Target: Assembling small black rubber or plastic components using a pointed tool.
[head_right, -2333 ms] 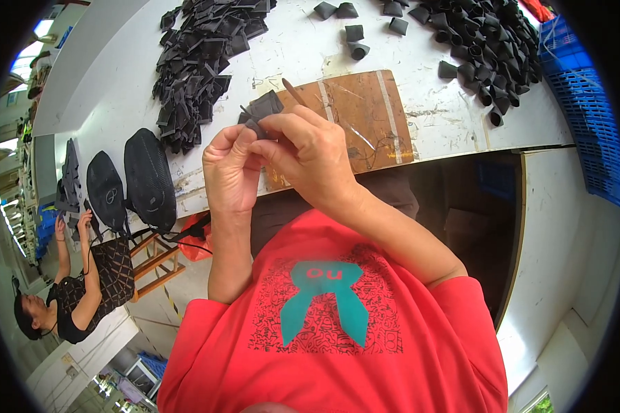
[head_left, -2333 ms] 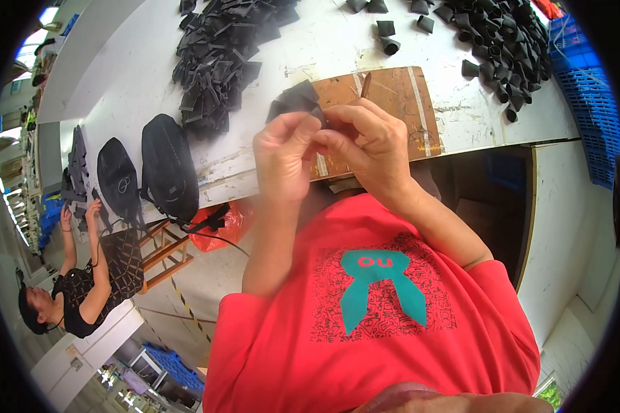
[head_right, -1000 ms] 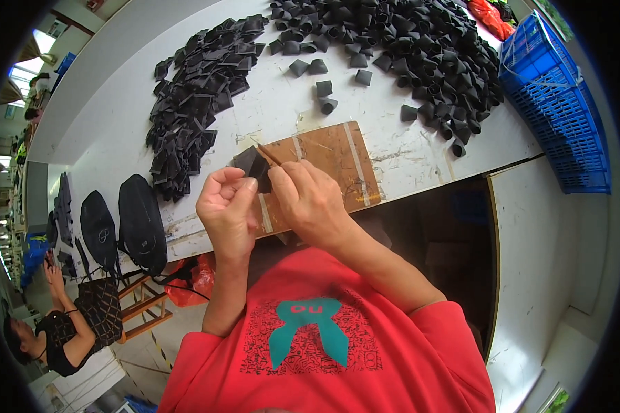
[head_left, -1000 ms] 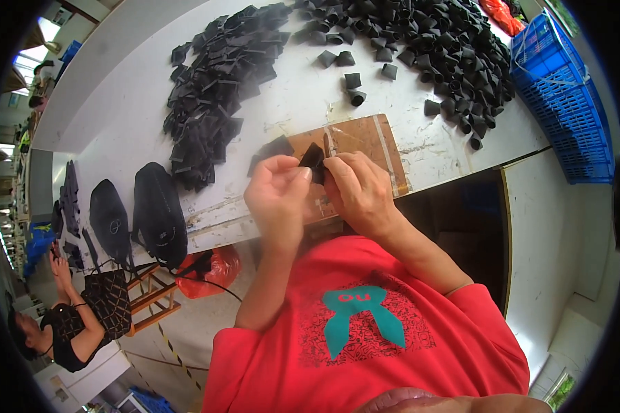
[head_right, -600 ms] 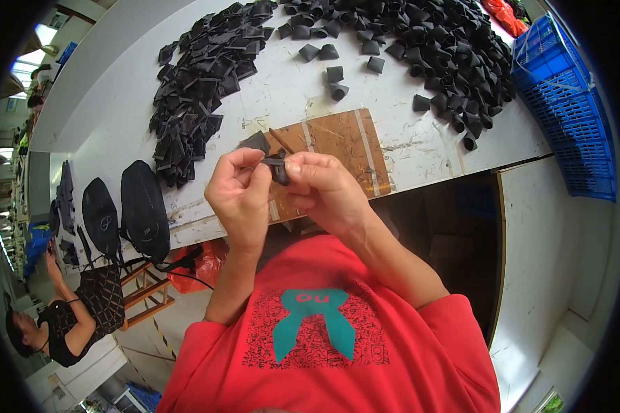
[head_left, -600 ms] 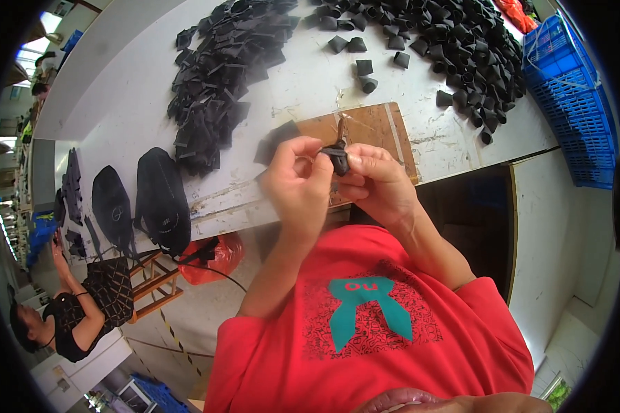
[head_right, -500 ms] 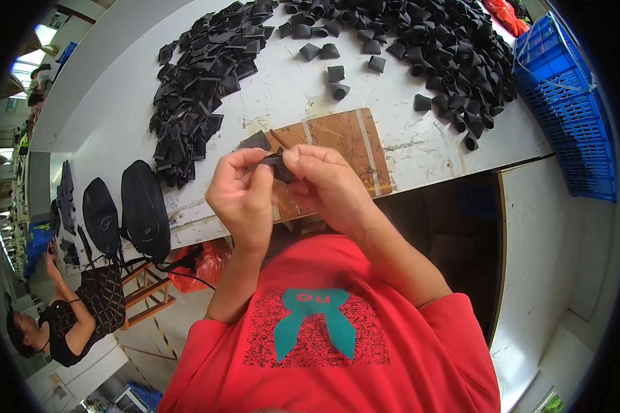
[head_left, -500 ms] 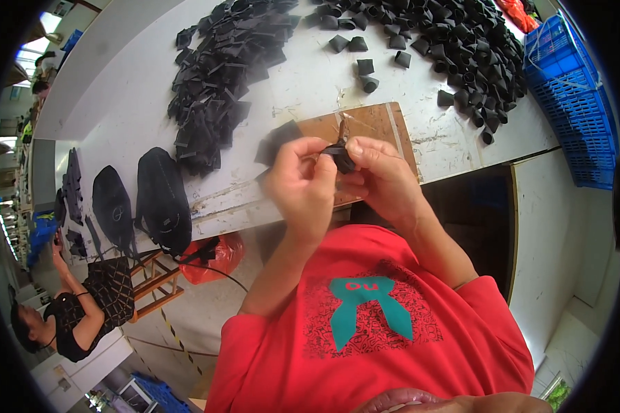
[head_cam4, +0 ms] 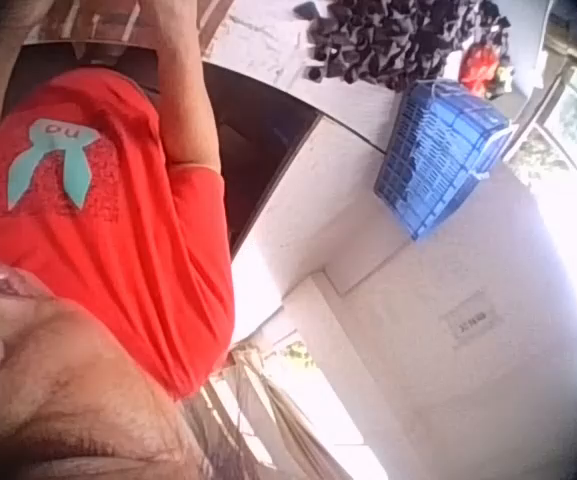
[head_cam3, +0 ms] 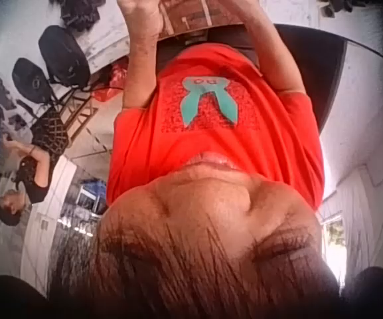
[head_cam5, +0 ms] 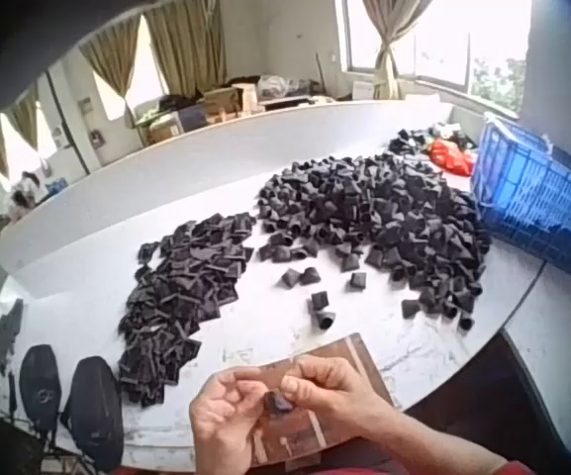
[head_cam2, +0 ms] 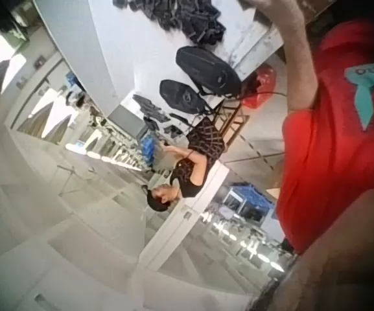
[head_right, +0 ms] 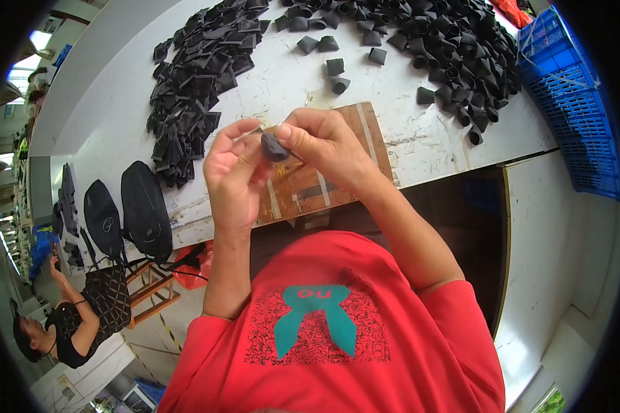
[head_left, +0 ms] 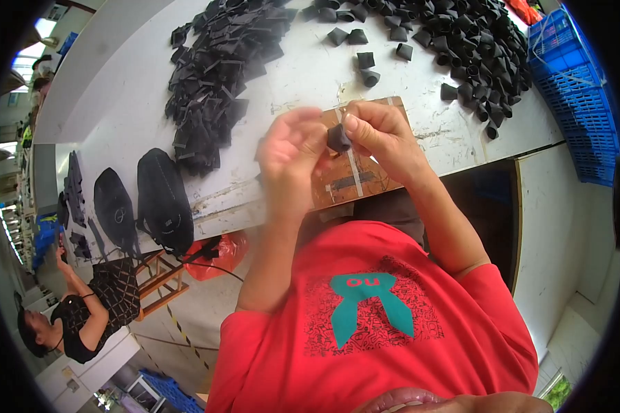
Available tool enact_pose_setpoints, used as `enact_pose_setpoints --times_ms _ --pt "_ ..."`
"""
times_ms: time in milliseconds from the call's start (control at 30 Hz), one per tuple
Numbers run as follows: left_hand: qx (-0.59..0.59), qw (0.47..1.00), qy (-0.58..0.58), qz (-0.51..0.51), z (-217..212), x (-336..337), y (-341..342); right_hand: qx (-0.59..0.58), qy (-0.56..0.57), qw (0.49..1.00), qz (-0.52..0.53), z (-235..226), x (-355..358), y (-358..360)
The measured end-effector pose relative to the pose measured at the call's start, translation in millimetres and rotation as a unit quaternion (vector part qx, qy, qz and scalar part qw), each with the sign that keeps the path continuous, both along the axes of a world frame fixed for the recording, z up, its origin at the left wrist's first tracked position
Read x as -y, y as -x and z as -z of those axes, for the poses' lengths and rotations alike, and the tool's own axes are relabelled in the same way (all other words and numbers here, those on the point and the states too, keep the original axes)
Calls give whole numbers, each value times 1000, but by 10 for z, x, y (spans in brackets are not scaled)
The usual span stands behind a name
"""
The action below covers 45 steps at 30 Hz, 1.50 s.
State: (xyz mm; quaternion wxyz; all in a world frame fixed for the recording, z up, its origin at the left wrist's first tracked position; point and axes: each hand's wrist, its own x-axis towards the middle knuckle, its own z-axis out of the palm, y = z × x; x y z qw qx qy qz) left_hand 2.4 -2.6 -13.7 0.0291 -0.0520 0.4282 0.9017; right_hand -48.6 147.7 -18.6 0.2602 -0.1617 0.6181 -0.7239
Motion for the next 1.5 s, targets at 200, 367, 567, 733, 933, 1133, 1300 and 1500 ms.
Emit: enact_pose_setpoints --times_ms 200,367,567,733,933,1133,1300,1500 --pt "-261 886 373 -86 -129 7 70 -331 -95 919 191 -175 10 -215" --pt "-144 968 83 -188 -113 -75 -3 -440 -144 857 228 -253 154 -254" --pt "-110 977 26 -180 -120 -134 -92 -523 -150 806 233 -223 137 -183" --pt "-123 963 123 -207 11 -124 -116 -518 -129 811 237 -50 126 -174" --pt "-85 957 268 -75 -86 -7 -37 -481 -180 834 201 -172 32 -191" --pt "-18 958 281 -50 -90 -8 -41 -507 -186 818 199 -186 74 -175" --pt "59 988 144 -9 -68 48 -37 -482 -173 834 207 -150 102 -173" --pt "133 917 -351 138 159 106 -15 -472 -191 837 202 -181 98 -204"
